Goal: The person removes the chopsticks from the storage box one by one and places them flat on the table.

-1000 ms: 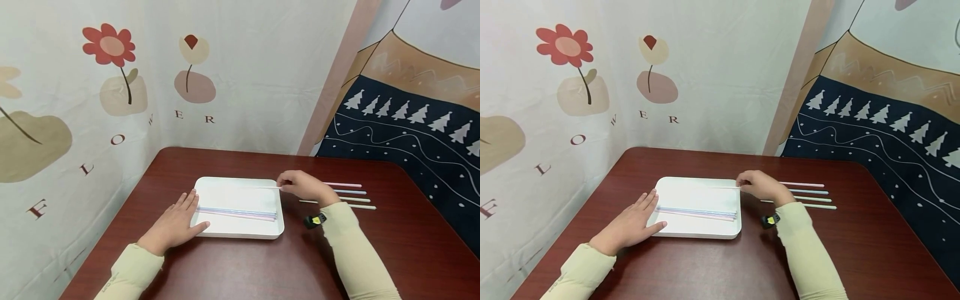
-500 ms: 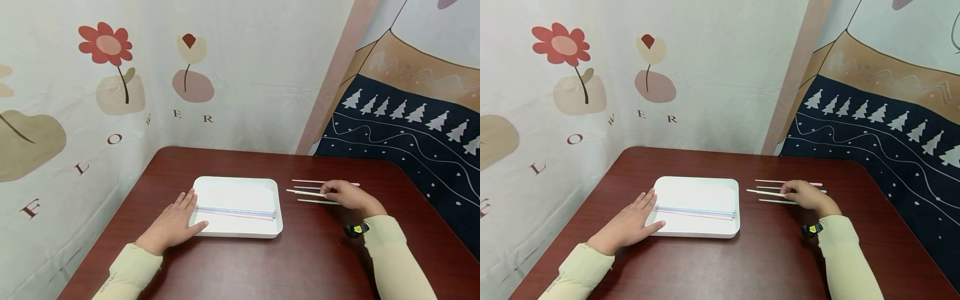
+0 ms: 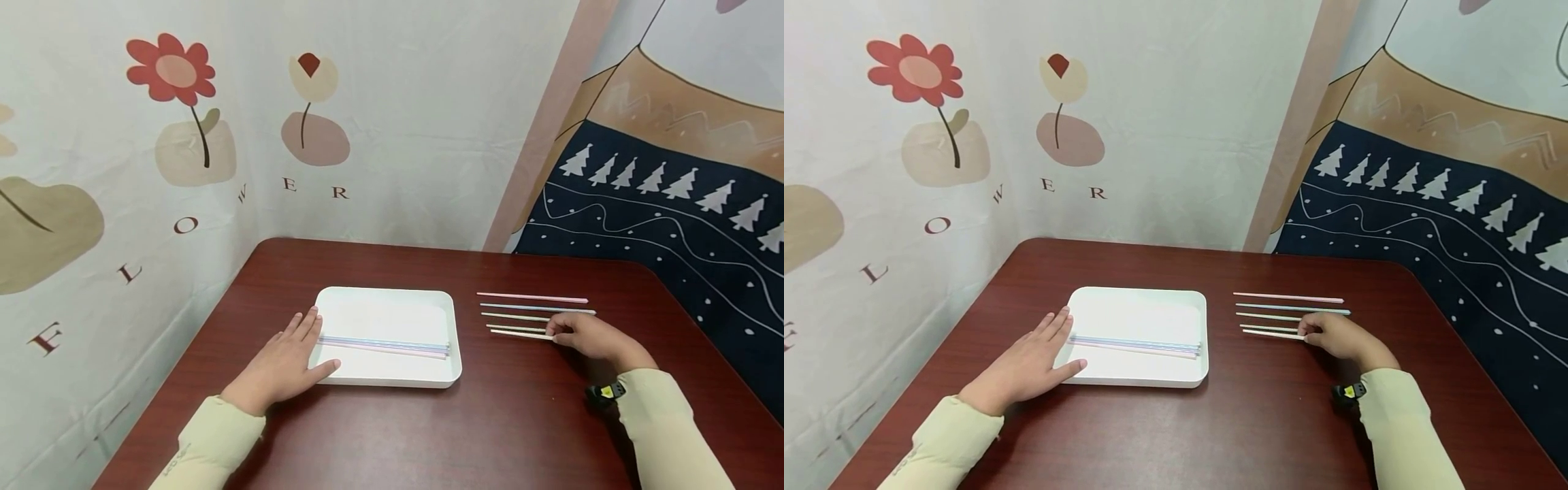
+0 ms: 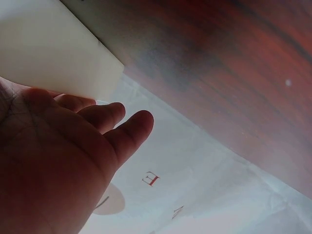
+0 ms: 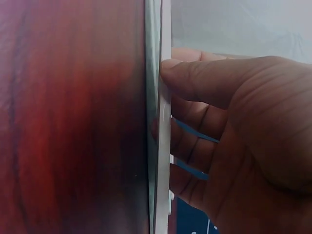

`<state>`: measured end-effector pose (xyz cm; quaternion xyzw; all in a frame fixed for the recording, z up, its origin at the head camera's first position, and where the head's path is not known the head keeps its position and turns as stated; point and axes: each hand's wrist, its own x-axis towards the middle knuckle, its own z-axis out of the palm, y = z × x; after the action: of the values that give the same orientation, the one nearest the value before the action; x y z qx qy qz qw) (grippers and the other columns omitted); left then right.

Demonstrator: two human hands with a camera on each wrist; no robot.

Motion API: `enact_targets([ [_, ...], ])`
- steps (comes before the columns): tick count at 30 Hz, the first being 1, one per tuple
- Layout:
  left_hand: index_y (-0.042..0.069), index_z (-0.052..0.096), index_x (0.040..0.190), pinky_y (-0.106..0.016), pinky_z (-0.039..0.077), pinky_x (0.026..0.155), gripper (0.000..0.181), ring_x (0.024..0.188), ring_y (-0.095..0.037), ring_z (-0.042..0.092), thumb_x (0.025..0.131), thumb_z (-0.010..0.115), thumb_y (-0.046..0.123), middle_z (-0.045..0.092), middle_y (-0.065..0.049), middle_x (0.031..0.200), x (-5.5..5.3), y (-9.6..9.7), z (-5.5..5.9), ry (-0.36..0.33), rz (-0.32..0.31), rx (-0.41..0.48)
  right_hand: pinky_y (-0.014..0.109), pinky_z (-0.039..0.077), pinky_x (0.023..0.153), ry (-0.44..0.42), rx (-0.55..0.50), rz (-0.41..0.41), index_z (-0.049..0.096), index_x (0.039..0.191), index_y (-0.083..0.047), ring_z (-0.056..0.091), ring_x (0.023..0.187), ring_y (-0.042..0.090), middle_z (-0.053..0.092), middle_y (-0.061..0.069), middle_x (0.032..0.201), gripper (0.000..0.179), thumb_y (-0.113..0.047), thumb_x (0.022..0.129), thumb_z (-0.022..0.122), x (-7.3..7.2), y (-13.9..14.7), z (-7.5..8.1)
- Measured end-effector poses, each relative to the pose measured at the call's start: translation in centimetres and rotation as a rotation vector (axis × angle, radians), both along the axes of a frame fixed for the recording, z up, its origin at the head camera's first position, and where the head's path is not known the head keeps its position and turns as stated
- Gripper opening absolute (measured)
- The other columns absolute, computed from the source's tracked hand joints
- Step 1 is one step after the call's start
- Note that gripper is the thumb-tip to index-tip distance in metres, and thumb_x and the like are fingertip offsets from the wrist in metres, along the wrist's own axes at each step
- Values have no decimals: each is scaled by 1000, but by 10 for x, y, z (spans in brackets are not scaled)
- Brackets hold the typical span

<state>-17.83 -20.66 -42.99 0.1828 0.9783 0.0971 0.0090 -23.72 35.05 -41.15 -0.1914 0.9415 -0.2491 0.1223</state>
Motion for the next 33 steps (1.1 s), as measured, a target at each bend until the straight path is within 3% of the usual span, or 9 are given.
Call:
enact_targets([
  [6,-5,29,153,-61,29,110,99,147,-44,18,93,43,72,17,-18,163,0,0,2,-3,0,-2,31,43,67,15,-3,28,65,91,-14,50,75,14,55,-4,81,15,0,95,61,2,-1,-2],
  [16,-5,30,153,-61,29,110,97,147,-44,19,94,43,71,17,-19,163,1,0,4,-7,1,-4,31,41,62,15,25,-8,65,89,-15,48,68,14,54,-4,75,15,0,94,62,7,-7,-6],
  [23,-5,29,153,-62,29,109,99,147,-44,18,93,41,73,17,-18,163,1,1,5,-11,1,-5,31,43,65,15,30,-5,66,92,-14,49,72,15,56,-4,80,13,-1,93,63,5,-4,-7],
  [33,-5,29,153,-62,30,109,99,147,-44,19,93,41,73,16,-18,163,0,2,4,-15,2,-7,38,50,70,170,67,16,68,95,-8,55,78,15,63,-1,87,9,-1,92,66,-6,-8,-5],
])
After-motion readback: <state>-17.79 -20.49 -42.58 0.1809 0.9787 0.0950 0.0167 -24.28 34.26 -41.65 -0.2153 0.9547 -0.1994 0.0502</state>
